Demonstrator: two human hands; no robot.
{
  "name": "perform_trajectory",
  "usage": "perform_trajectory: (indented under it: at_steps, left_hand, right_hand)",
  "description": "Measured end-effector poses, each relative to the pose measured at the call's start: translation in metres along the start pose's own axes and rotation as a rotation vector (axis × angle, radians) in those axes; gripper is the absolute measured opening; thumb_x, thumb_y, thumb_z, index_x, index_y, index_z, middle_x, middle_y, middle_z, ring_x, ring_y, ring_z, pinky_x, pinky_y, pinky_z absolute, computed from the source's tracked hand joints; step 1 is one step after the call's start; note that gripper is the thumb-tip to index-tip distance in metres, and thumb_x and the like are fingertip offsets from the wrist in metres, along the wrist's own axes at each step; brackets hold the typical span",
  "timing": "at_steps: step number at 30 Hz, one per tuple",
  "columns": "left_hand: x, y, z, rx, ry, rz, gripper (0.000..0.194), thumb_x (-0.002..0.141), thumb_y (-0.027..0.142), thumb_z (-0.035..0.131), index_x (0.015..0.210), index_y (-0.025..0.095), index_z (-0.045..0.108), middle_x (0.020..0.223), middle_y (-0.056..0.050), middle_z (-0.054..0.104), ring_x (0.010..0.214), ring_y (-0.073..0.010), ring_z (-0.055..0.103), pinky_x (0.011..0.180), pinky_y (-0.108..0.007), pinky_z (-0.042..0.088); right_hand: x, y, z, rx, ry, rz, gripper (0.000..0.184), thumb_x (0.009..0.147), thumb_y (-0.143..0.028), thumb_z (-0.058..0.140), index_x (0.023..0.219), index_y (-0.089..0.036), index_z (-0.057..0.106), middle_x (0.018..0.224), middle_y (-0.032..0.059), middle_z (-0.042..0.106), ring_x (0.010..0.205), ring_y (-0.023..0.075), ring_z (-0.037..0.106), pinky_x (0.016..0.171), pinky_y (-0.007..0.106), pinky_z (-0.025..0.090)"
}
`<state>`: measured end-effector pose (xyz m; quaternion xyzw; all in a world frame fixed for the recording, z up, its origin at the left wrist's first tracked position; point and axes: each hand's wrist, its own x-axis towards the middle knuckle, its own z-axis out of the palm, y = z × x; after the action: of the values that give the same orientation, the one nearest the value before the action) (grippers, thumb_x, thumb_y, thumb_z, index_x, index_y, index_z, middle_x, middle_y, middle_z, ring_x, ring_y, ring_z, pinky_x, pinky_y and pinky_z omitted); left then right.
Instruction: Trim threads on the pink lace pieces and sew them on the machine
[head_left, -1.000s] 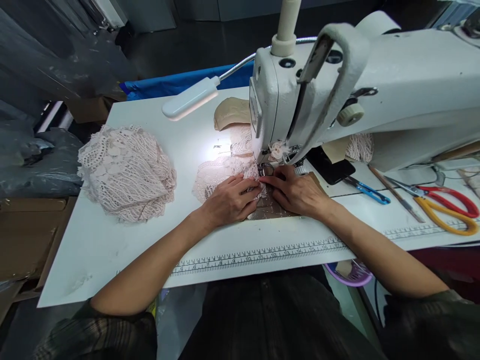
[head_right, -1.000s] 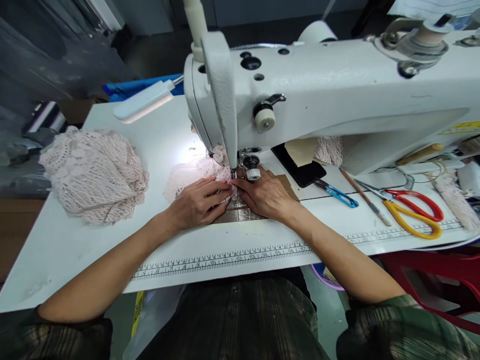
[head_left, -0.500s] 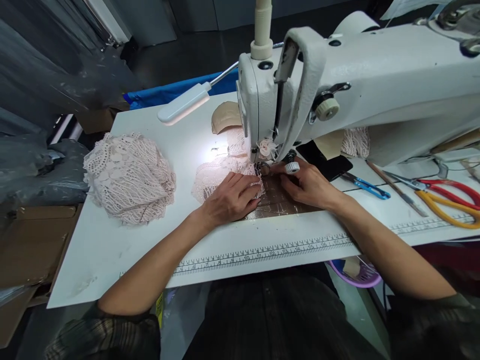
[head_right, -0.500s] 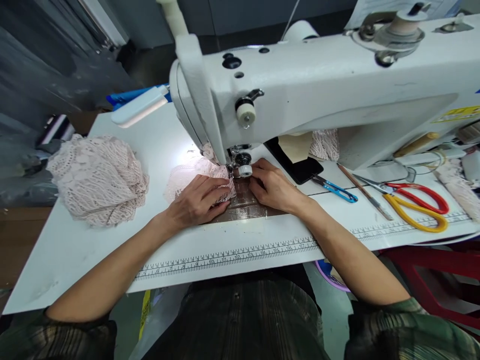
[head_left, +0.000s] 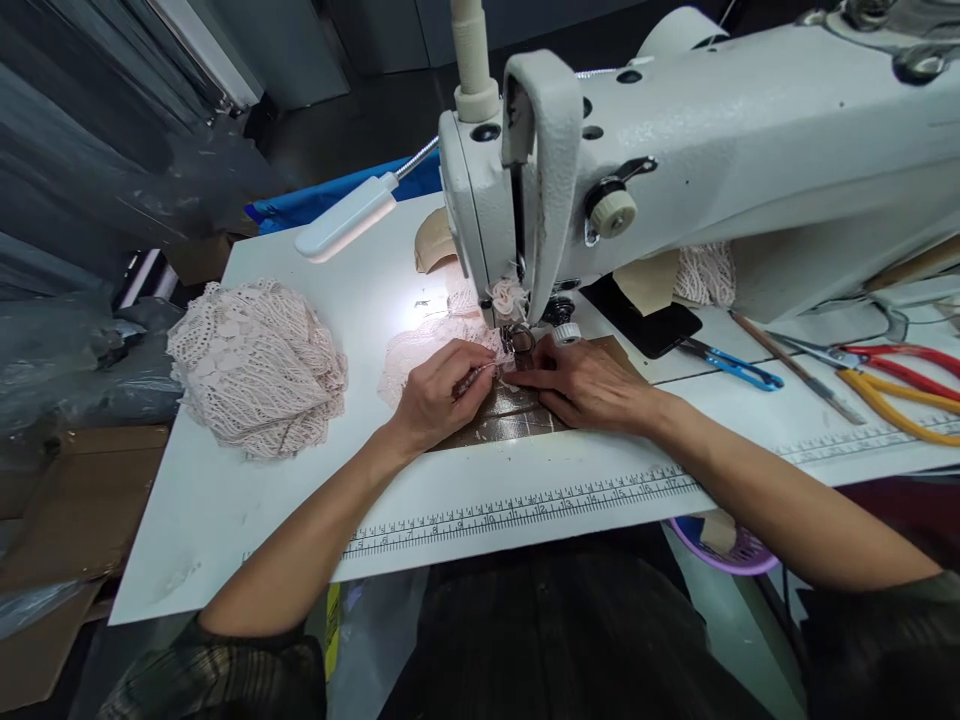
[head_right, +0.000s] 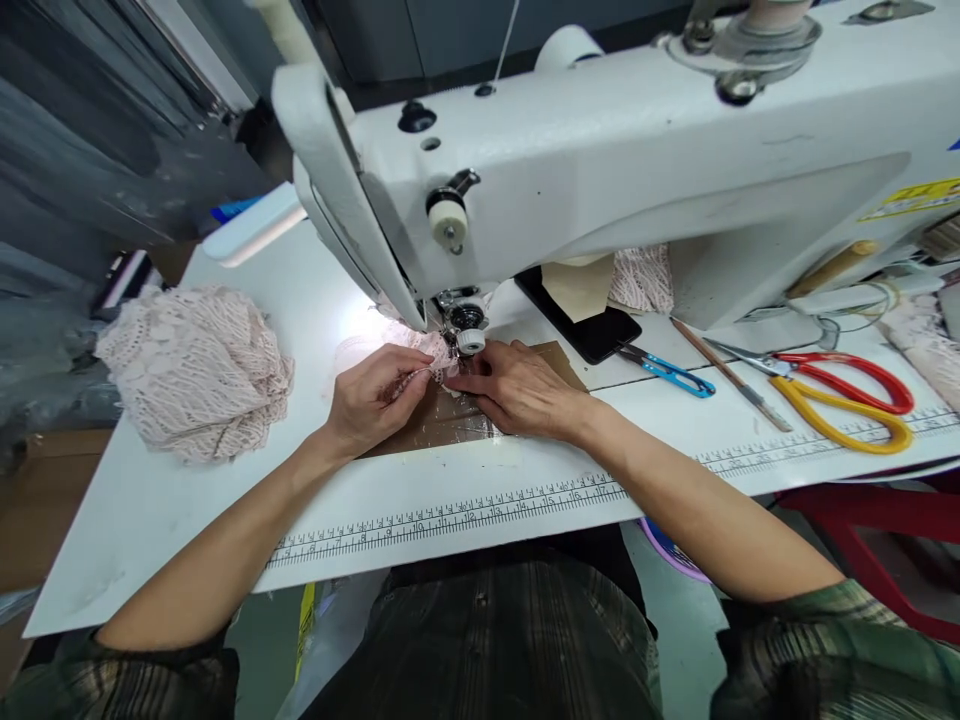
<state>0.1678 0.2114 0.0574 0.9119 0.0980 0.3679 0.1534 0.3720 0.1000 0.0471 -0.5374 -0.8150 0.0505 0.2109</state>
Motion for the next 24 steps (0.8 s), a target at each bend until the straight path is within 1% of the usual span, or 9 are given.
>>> perform_trajectory:
  at_steps: [2, 5, 7, 11, 14, 17, 20, 22, 24]
  left_hand:
    - [-0.0013, -0.0016, 0.0002, 0.007, -0.055, 0.082, 0.003, 0.088, 0.011, 0.059, 0.090, 0.012, 0.061, 0.092, -0.009, 0.070, 0.084, -0.0137, 0.067, 0.069, -0.026, 0.059]
    - [-0.0023, -0.0039, -0.0003, 0.058, -0.156, 0.207, 0.002, 0.087, 0.011, 0.059, 0.089, 0.013, 0.060, 0.094, -0.009, 0.071, 0.086, -0.0155, 0.067, 0.074, -0.031, 0.059]
    - [-0.0023, -0.0047, -0.0007, 0.110, -0.208, 0.250, 0.002, 0.088, 0.012, 0.059, 0.088, 0.013, 0.060, 0.095, -0.009, 0.072, 0.084, -0.0163, 0.067, 0.073, -0.033, 0.058]
    - [-0.0023, -0.0049, -0.0013, 0.206, -0.255, 0.287, 0.005, 0.089, 0.015, 0.058, 0.093, 0.013, 0.061, 0.098, -0.008, 0.072, 0.082, -0.0167, 0.066, 0.068, -0.032, 0.055]
    - [-0.0037, -0.0051, -0.0010, 0.235, -0.225, 0.305, 0.003, 0.088, 0.014, 0.058, 0.090, 0.014, 0.061, 0.097, -0.008, 0.072, 0.081, -0.0172, 0.066, 0.067, -0.032, 0.055]
    - [-0.0054, -0.0054, 0.0000, 0.205, -0.193, 0.286, 0.004, 0.088, 0.012, 0.056, 0.091, 0.013, 0.060, 0.100, -0.010, 0.071, 0.089, -0.0182, 0.067, 0.077, -0.035, 0.057]
    - [-0.0061, -0.0048, 0.0011, 0.193, -0.204, 0.263, 0.009, 0.090, 0.011, 0.054, 0.097, 0.012, 0.058, 0.105, -0.012, 0.070, 0.097, -0.0190, 0.067, 0.091, -0.040, 0.057]
    - [-0.0061, -0.0039, 0.0017, 0.214, -0.226, 0.240, 0.012, 0.091, 0.012, 0.052, 0.102, 0.011, 0.057, 0.107, -0.013, 0.070, 0.098, -0.0198, 0.067, 0.096, -0.044, 0.055]
    - [-0.0057, -0.0029, 0.0021, 0.231, -0.236, 0.226, 0.012, 0.091, 0.013, 0.052, 0.101, 0.010, 0.057, 0.109, -0.014, 0.069, 0.098, -0.0203, 0.067, 0.098, -0.046, 0.053]
  right_hand:
    - [-0.0003, -0.0012, -0.0010, 0.008, -0.017, -0.005, 0.039, 0.090, -0.018, 0.047, 0.124, -0.025, 0.065, 0.098, 0.0113, 0.056, 0.082, 0.0201, 0.049, 0.074, 0.034, 0.041]
    - [-0.0015, -0.0016, -0.0026, 0.055, -0.017, -0.002, 0.036, 0.089, -0.019, 0.048, 0.118, -0.023, 0.069, 0.096, 0.0105, 0.057, 0.084, 0.0200, 0.049, 0.074, 0.034, 0.041]
    - [-0.0021, -0.0012, -0.0035, 0.083, -0.012, 0.001, 0.035, 0.088, -0.018, 0.048, 0.115, -0.022, 0.070, 0.095, 0.0098, 0.057, 0.083, 0.0197, 0.050, 0.075, 0.034, 0.041]
    - [-0.0024, -0.0005, -0.0043, 0.099, -0.011, 0.002, 0.035, 0.087, -0.018, 0.049, 0.113, -0.022, 0.072, 0.097, 0.0099, 0.058, 0.085, 0.0198, 0.051, 0.076, 0.034, 0.042]
    - [-0.0021, -0.0006, -0.0046, 0.104, -0.008, 0.001, 0.034, 0.087, -0.018, 0.049, 0.112, -0.021, 0.072, 0.098, 0.0103, 0.059, 0.085, 0.0198, 0.051, 0.077, 0.035, 0.042]
    - [-0.0017, -0.0004, -0.0052, 0.115, -0.013, 0.003, 0.034, 0.088, -0.019, 0.049, 0.111, -0.022, 0.072, 0.098, 0.0101, 0.059, 0.085, 0.0196, 0.052, 0.077, 0.035, 0.044]
    - [-0.0018, 0.0000, -0.0053, 0.121, -0.011, 0.005, 0.034, 0.087, -0.018, 0.049, 0.112, -0.022, 0.072, 0.099, 0.0093, 0.060, 0.086, 0.0195, 0.052, 0.078, 0.035, 0.045]
    - [-0.0020, 0.0001, -0.0048, 0.120, -0.006, 0.000, 0.035, 0.086, -0.017, 0.049, 0.112, -0.022, 0.072, 0.100, 0.0092, 0.060, 0.087, 0.0195, 0.053, 0.080, 0.035, 0.045]
    - [-0.0024, 0.0002, -0.0040, 0.117, -0.001, -0.002, 0.035, 0.086, -0.017, 0.049, 0.112, -0.022, 0.072, 0.099, 0.0094, 0.060, 0.088, 0.0198, 0.053, 0.081, 0.036, 0.046]
